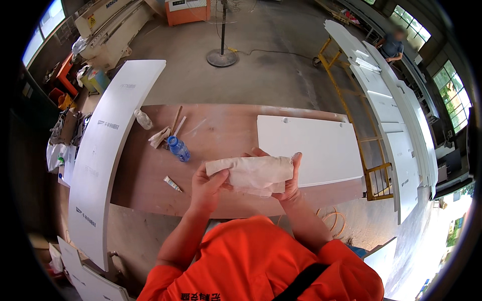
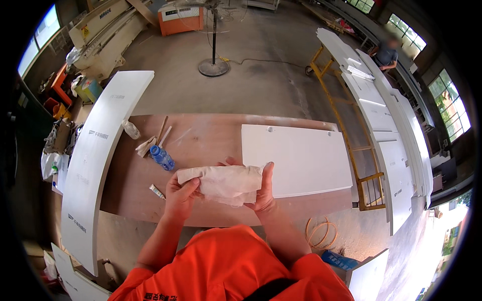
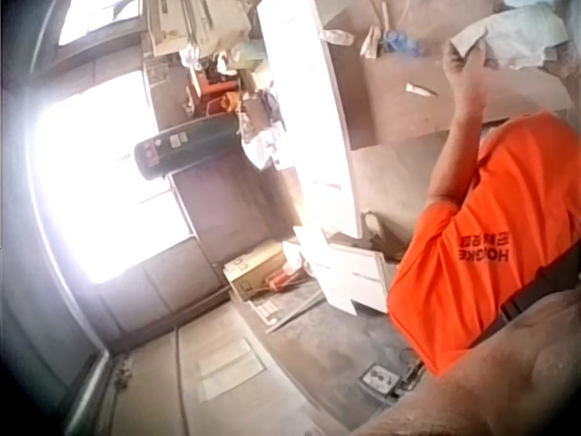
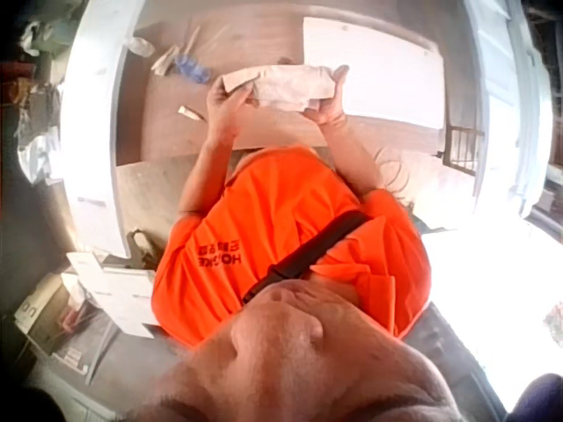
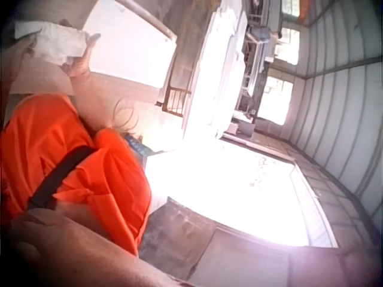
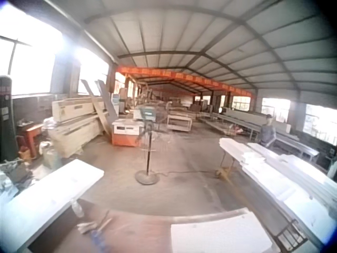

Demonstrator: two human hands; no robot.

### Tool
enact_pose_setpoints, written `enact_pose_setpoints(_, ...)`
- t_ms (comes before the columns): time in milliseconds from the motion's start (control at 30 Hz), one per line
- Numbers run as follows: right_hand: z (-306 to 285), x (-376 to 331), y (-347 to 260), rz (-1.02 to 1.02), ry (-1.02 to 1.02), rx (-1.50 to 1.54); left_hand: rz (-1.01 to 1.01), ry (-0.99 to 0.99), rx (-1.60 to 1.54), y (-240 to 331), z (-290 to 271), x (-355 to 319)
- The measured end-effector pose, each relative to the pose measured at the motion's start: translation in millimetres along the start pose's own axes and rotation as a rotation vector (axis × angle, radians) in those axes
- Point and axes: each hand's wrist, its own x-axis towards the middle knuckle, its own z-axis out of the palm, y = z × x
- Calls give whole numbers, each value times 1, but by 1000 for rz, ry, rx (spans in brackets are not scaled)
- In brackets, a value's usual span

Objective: The person wipes the surface of white rectangular panels with a cloth, then flips and stacks them on a nearby table. The person repeats this process for multiple panels, handling them one at a time.

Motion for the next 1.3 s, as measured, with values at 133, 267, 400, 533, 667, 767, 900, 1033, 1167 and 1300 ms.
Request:
enact_pose_setpoints(133,-27,24,26,136,-63,-398,-11,98,75,-2,-29,0)
enact_pose_setpoints(267,34,41,48,82,493,-425,287,343,215,-28,-61,-9)
enact_pose_setpoints(400,13,57,87,238,137,-784,94,148,79,-29,-63,-27)
enact_pose_setpoints(533,1,87,106,243,127,-1026,7,220,-37,-27,-81,-27)
enact_pose_setpoints(667,20,115,115,-147,255,-1562,17,380,-51,-27,-104,-21)
enact_pose_setpoints(767,28,135,142,-698,204,-1650,18,323,-142,-12,-105,-6)
enact_pose_setpoints(900,37,170,150,-311,119,-1504,55,-91,-586,-4,-135,24)
enact_pose_setpoints(1033,32,242,157,-496,-28,-1777,-152,353,-372,21,-144,19)
enact_pose_setpoints(1167,-14,294,181,-922,-178,-2386,-209,522,-281,-22,-198,-3)
enact_pose_setpoints(1300,-23,301,192,-588,-178,-2233,-220,665,-243,-39,-235,-45)
